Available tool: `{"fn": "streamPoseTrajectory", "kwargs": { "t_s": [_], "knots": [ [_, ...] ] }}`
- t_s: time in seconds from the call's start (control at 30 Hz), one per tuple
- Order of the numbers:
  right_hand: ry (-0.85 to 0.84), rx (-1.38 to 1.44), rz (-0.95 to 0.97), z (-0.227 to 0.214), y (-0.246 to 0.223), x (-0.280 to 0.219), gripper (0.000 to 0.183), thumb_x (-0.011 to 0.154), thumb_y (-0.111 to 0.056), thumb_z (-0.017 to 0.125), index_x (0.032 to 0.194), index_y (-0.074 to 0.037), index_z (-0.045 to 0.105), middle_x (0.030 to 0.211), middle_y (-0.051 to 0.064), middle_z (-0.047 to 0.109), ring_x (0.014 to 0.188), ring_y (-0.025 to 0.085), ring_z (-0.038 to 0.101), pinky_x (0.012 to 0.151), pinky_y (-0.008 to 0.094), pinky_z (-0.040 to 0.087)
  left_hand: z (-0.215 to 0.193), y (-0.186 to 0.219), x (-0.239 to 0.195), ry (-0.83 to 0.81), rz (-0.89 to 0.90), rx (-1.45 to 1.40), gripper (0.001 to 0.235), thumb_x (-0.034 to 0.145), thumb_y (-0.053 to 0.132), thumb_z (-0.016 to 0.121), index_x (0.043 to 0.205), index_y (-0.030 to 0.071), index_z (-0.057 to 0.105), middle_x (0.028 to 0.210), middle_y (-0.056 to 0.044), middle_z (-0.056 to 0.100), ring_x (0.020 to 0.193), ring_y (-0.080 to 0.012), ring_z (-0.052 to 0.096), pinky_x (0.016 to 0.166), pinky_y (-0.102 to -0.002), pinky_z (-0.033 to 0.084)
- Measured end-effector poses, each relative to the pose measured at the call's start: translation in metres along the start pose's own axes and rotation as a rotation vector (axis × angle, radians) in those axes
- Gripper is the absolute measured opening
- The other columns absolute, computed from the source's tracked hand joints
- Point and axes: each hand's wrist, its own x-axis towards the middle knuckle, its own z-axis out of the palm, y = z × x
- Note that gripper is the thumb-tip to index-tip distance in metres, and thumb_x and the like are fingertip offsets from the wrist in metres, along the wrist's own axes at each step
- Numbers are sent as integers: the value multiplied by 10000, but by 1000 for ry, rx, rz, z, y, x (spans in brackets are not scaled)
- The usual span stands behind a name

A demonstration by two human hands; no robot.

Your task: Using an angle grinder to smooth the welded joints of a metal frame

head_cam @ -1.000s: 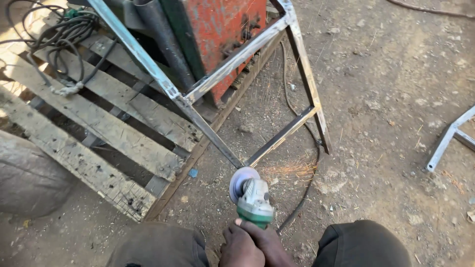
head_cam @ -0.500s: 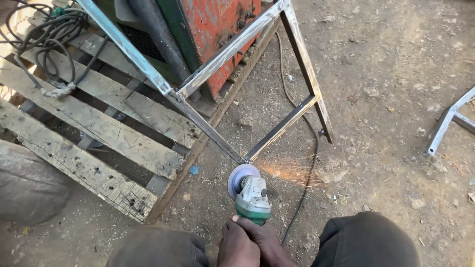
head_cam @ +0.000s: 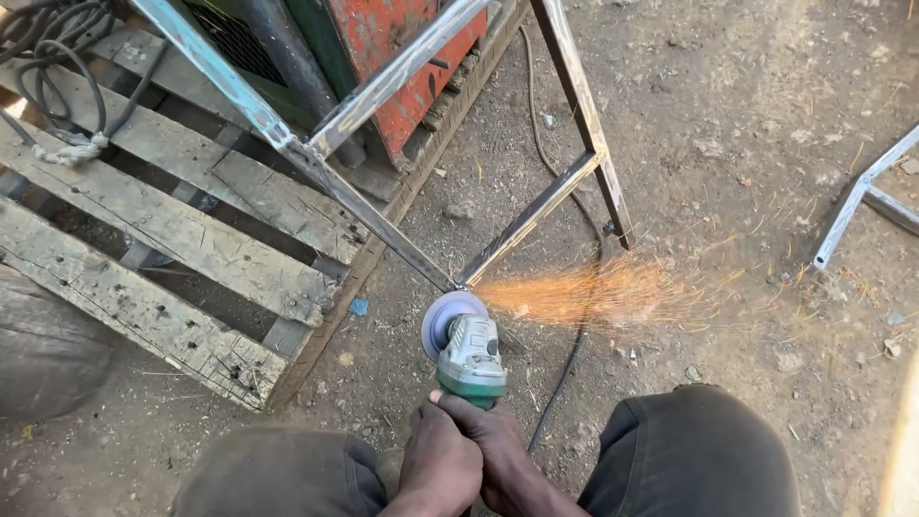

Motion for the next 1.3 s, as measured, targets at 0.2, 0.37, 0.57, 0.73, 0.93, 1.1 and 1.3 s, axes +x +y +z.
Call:
{"fn": "streamPoseTrajectory", "kwargs": {
  "t_s": [0.2, 0.37, 0.57, 0.73, 0.93, 1.1, 1.3],
  "knots": [
    [-39, -23, -21, 0, -6, -4, 236, 748, -34, 840, 958, 41, 762, 818, 176, 752, 701, 252, 663, 693, 379, 563, 3, -2, 0, 19, -10, -25, 479, 905, 137, 419, 1381, 84, 444, 1423, -138, 490, 1333, -349, 552, 1130, -460, 455],
    [-75, -56, -16, -3, -9, 2, 153, 770, -16, 867, 847, 30, 743, 749, 163, 729, 660, 240, 648, 640, 361, 537, -17, 25, -22, 19, -99, 81, 511, 951, 248, 436, 1446, 125, 408, 1456, -113, 488, 1387, -311, 515, 1185, -453, 377],
    [-62, -127, -108, 5, -7, 13, 209, 730, -35, 894, 872, -2, 745, 762, 132, 713, 670, 215, 612, 633, 356, 511, -6, 16, -2, 93, -3, -33, 457, 915, 159, 496, 1370, 116, 496, 1365, -140, 568, 1341, -333, 549, 1141, -444, 440],
    [-52, -43, -59, 0, -2, 19, 219, 754, -6, 875, 931, 36, 753, 811, 169, 732, 697, 247, 630, 655, 390, 524, -36, 43, -37, -35, -168, 90, 532, 1003, 247, 395, 1531, 260, 325, 1538, 11, 437, 1459, -205, 447, 1238, -528, 266],
    [-64, -165, -86, 21, -13, -1, 307, 729, -44, 876, 1016, 33, 799, 892, 168, 780, 767, 245, 662, 708, 376, 544, -60, 41, -54, 14, -112, -149, 333, 992, 327, 473, 1285, 183, 537, 1284, -79, 643, 1162, -264, 671, 983, -425, 525],
    [-117, -229, -145, 44, -45, -25, 354, 708, -44, 875, 1042, 31, 786, 916, 168, 784, 781, 251, 671, 715, 376, 555, -81, 60, -71, 135, -69, -151, 279, 978, 296, 464, 1212, 176, 559, 1215, -106, 681, 1117, -321, 685, 953, -461, 523],
    [-47, -343, -182, 26, -37, -9, 425, 673, -79, 886, 1080, 12, 800, 960, 161, 815, 824, 242, 712, 748, 363, 582, -46, 33, -33, 48, -84, -17, 426, 1010, 314, 424, 1406, 157, 434, 1440, -111, 512, 1339, -343, 554, 1119, -493, 450]
  ]
}}
